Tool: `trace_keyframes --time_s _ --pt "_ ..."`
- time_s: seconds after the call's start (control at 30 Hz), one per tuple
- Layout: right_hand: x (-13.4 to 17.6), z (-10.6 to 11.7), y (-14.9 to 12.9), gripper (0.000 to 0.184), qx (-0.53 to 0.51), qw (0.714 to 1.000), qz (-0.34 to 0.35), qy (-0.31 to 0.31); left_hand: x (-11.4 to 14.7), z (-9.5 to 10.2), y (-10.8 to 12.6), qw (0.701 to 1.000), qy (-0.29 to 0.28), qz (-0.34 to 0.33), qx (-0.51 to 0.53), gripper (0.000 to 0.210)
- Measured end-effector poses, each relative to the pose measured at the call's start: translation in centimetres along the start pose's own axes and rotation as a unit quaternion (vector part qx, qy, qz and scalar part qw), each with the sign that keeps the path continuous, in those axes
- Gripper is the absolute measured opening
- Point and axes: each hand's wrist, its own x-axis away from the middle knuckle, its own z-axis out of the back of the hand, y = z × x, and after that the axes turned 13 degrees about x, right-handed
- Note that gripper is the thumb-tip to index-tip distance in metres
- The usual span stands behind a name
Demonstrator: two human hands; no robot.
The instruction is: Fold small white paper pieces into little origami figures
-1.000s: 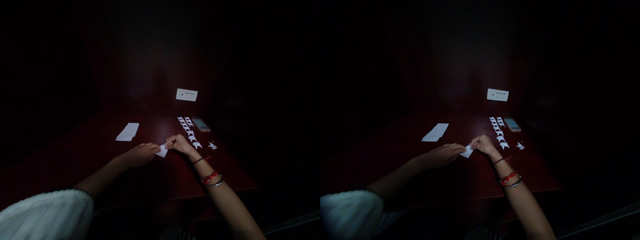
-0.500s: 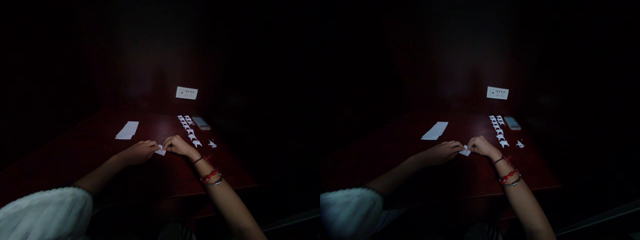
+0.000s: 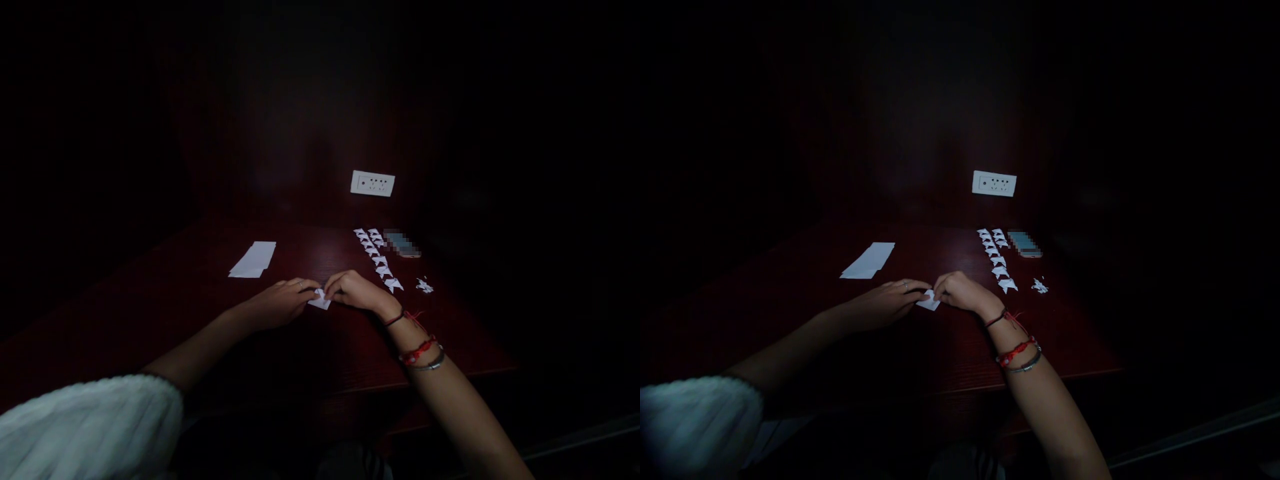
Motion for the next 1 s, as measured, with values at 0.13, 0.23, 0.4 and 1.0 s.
trace_keyframes --time_s 0.13,0.23,0.4,1.0 --pt "-0.01 -0.06 0.04 0.018 0.005 1.0 0.009 0.005 -0.01 -0.4 -0.59 1.0 -0.011 0.007 0.013 0.035" --pt "-0.01 -0.1 0.08 0.019 0.012 1.0 0.019 0.004 -0.04 -0.61 -0.8 1.0 -0.013 0.008 0.015 0.037" --pt "0.12 0.09 0.02 0.022 0.016 1.0 0.021 -0.016 -0.02 -0.3 -0.46 1.0 -0.017 0.011 0.02 0.039" --pt "0.39 0.59 0.05 0.027 0.027 0.999 -0.029 -0.024 0.01 -0.3 -0.26 1.0 -0.017 0.014 0.006 0.049"
